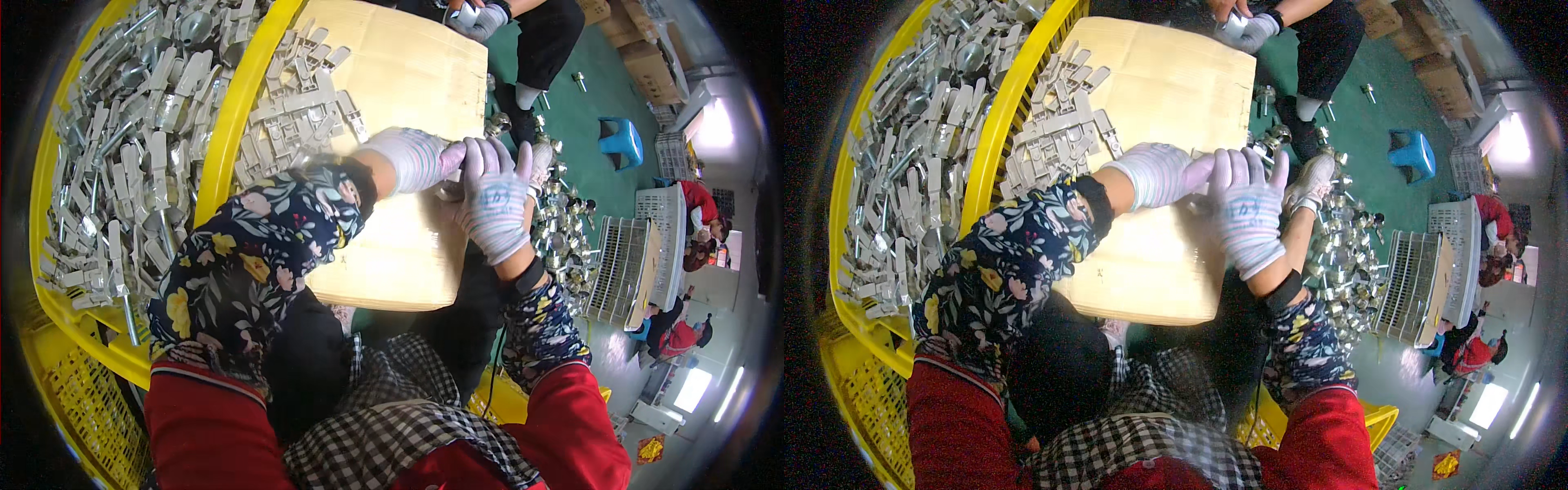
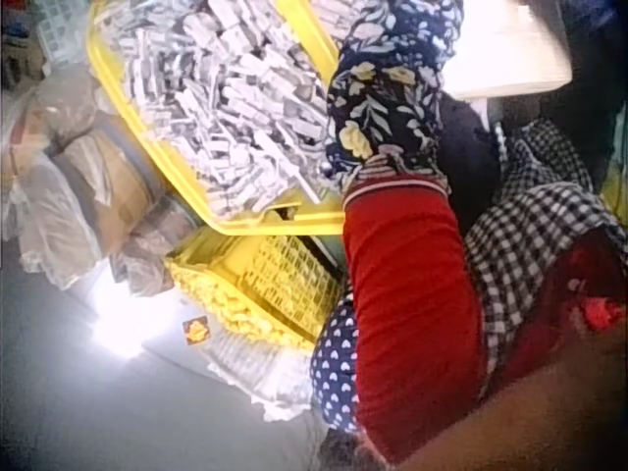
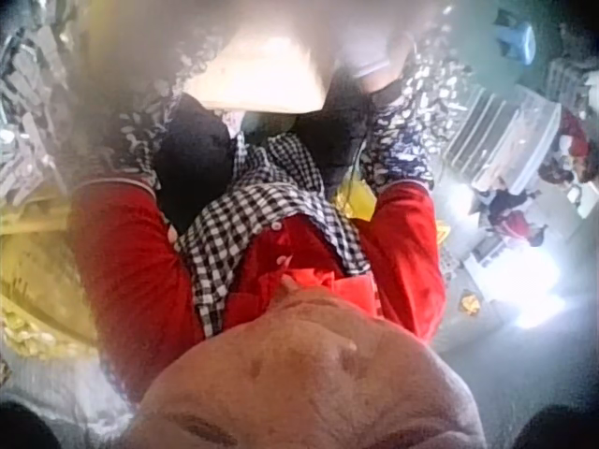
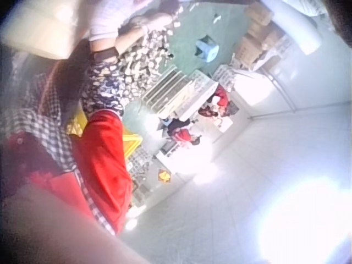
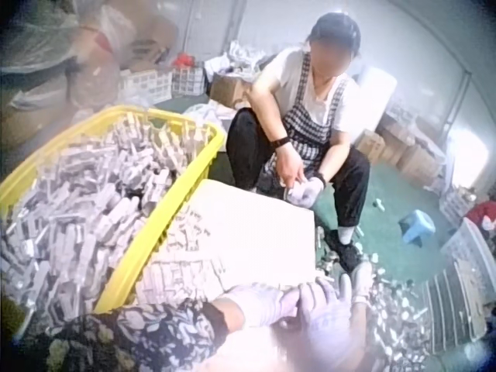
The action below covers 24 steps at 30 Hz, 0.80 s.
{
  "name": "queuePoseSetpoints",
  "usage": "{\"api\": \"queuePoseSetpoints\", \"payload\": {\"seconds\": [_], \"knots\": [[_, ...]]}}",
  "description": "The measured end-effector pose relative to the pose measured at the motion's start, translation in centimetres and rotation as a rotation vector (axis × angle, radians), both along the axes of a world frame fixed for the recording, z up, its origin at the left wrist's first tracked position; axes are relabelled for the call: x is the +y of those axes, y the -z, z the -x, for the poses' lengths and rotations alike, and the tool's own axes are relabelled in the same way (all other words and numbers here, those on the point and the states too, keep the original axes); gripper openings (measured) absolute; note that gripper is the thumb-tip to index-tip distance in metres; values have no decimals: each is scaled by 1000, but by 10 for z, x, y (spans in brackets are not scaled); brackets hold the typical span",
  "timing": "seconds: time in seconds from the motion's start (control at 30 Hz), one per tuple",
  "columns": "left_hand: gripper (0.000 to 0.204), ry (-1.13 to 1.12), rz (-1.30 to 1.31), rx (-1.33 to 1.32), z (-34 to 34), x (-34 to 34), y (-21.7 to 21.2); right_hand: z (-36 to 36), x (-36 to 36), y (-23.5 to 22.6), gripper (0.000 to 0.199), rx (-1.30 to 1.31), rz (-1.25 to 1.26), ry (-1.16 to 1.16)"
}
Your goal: Assembling metal door lock components and placing them on a cardboard board for sorting.
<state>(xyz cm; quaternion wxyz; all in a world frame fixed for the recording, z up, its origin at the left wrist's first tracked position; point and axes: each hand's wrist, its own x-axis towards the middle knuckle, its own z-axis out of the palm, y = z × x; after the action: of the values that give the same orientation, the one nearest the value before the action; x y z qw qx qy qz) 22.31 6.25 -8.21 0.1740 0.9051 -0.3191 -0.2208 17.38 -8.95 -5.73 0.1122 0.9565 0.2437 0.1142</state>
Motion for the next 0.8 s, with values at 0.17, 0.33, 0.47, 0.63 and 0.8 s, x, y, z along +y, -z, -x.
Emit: {"api": "queuePoseSetpoints", "payload": {"seconds": [0.17, 0.33, 0.47, 0.63, 0.8], "knots": [[42, 17, -7, 76, 6, 1, -18, -3, -5, -7, 77, 83, -72, -72], [43, -31, 32, 6, 16, 4, -17, -5, -2, -9, 78, 109, -40, -89], [56, -141, 189, 221, 12, 12, -16, -6, 2, -10, 81, 135, 43, -86], [71, -304, 416, 482, -28, 33, -1, -9, -6, -6, 82, 109, 40, -117], [71, -478, 471, 332, -36, 46, -34, 4, -4, 3, 80, -36, 167, -148]]}}
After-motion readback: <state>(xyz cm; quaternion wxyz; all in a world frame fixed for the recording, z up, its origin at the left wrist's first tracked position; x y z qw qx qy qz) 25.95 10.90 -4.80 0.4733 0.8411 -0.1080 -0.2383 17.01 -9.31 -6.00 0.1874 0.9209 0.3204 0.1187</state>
